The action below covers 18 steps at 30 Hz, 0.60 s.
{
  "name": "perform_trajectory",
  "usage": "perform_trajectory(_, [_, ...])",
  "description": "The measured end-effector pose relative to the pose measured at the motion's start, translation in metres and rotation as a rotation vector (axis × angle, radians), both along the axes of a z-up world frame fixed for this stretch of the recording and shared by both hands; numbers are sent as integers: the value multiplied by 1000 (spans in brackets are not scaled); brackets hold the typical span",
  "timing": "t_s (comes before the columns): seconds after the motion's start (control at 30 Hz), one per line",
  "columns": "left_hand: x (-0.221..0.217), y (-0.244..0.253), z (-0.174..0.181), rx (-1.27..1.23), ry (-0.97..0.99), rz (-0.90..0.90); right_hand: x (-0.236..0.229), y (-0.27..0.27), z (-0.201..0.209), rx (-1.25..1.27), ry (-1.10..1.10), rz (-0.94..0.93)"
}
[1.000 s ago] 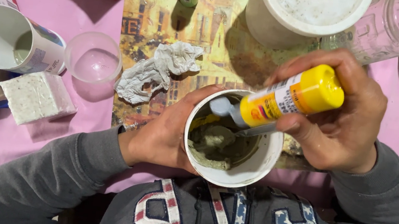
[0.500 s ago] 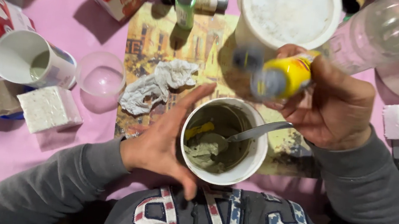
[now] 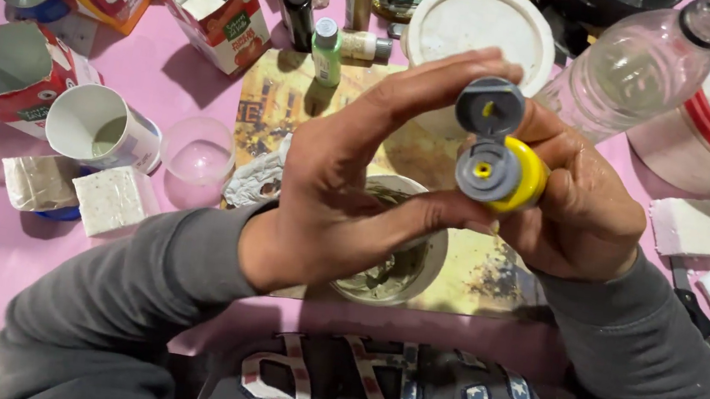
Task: The person is mixing a thick green substance in a white container using a spoon and adding yellow acrylic paint to adjust the color.
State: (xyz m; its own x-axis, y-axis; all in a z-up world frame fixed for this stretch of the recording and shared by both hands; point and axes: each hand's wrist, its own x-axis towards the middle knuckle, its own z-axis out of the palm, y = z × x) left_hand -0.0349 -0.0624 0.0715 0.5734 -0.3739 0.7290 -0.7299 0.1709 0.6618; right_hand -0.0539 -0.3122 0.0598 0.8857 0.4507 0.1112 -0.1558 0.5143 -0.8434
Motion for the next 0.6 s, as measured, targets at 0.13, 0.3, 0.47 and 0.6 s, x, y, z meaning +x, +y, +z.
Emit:
perform_trajectory(0.13, [4,-7,8,-140,132,-200,-2,-1,-17,-19,-145,-9])
perform_trajectory(0.3, [14,-2,15,70,-266,68,-19,10,-4,-130,-264,25])
perform_trajectory(0.47, [14,-3,9,61,-268,50,-22,14,-8,-139,-217,-28])
perform_trajectory(0.6, [9,-2,12,69,-122,8,-7,16,7,-293,-301,-25])
